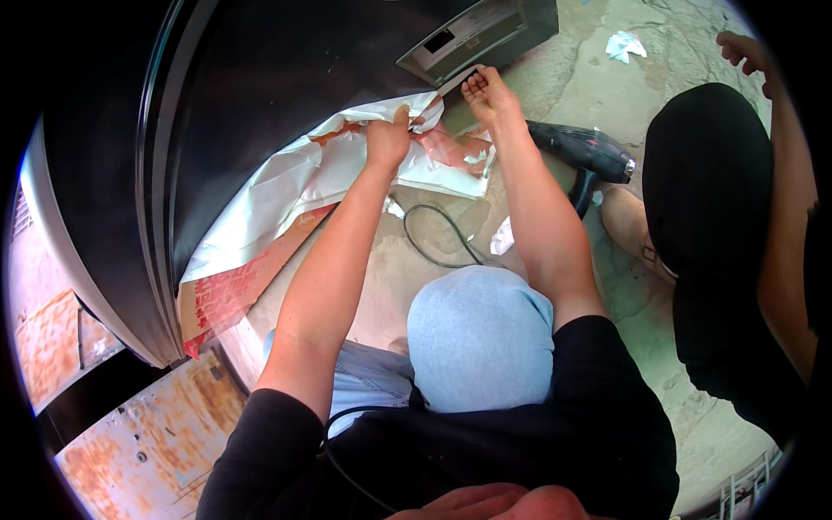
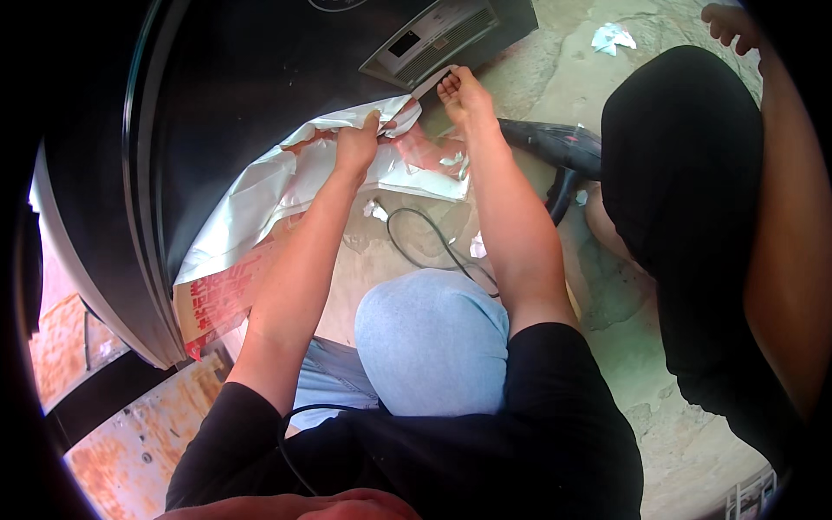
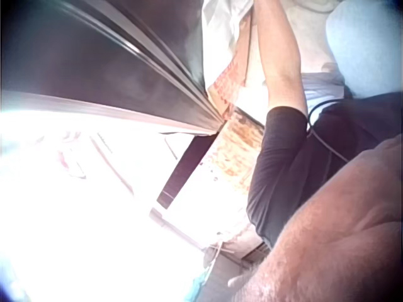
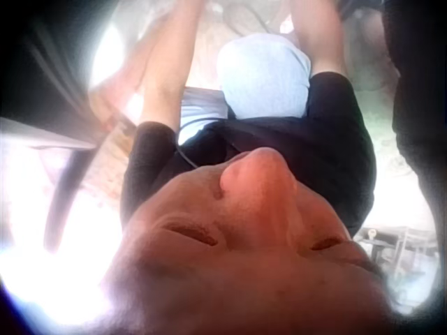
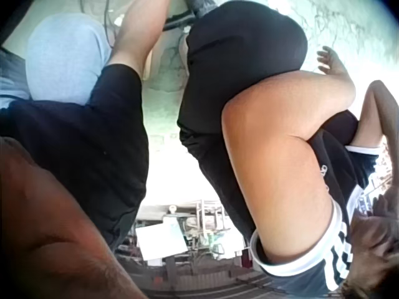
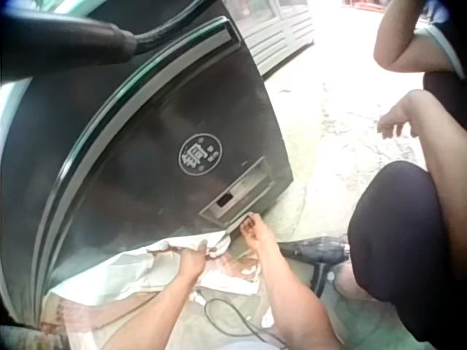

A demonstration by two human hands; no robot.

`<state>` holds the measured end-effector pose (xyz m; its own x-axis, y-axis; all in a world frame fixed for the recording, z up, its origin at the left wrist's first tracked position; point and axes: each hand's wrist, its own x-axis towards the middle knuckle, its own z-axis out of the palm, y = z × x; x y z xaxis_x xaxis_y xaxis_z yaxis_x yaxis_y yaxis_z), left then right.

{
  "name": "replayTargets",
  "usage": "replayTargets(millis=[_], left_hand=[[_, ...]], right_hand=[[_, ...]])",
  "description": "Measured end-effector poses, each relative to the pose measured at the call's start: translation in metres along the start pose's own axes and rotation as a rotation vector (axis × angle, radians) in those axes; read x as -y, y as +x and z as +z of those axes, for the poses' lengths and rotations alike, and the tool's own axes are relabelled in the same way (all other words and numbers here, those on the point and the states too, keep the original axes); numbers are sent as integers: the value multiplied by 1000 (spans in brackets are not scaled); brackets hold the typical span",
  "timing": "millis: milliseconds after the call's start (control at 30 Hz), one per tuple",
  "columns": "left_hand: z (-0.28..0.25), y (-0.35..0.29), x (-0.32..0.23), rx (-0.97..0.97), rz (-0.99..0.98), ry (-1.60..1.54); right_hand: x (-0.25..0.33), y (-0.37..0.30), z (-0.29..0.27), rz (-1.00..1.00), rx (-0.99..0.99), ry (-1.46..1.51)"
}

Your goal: The person sits on the floor and peels a large protective film or sticker off the side of a dark appliance. Another person assists by using a heat gun to warm the film, making it easier to remove. The person peels the film by hand, pulling it away from the surface.

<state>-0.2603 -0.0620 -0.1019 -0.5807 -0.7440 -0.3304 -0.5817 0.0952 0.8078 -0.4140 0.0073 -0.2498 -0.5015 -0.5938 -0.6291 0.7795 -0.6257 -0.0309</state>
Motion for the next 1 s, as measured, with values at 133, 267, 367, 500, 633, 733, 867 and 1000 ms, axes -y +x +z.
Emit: replayTargets(millis=[133,267,367,500,633,733,867,1000], left_hand=[[-1,0,-1,3,-10,10],[-5,4,6,15,21,32],[-1,-1,0,3,-1,2],[0,0,4,-19,19,-35],[-3,2,5,-4,21,16],[-2,4,6,6,47,36],[-6,4,9,13,17,19],[-3,3,8,12,28,-24]], right_hand=[[2,1,-2,15,20,-24],[-2,-5,-4,15,25,97],[-3,-4,-6,2,11,77],[-2,0,-5,3,24,29],[-4,1,-12,-44,96,-16],[-17,-10,-15,-402,42,-304],[-19,-25,-2,-828,-130,-683],[-20,-32,4,-1065,-218,-941]])
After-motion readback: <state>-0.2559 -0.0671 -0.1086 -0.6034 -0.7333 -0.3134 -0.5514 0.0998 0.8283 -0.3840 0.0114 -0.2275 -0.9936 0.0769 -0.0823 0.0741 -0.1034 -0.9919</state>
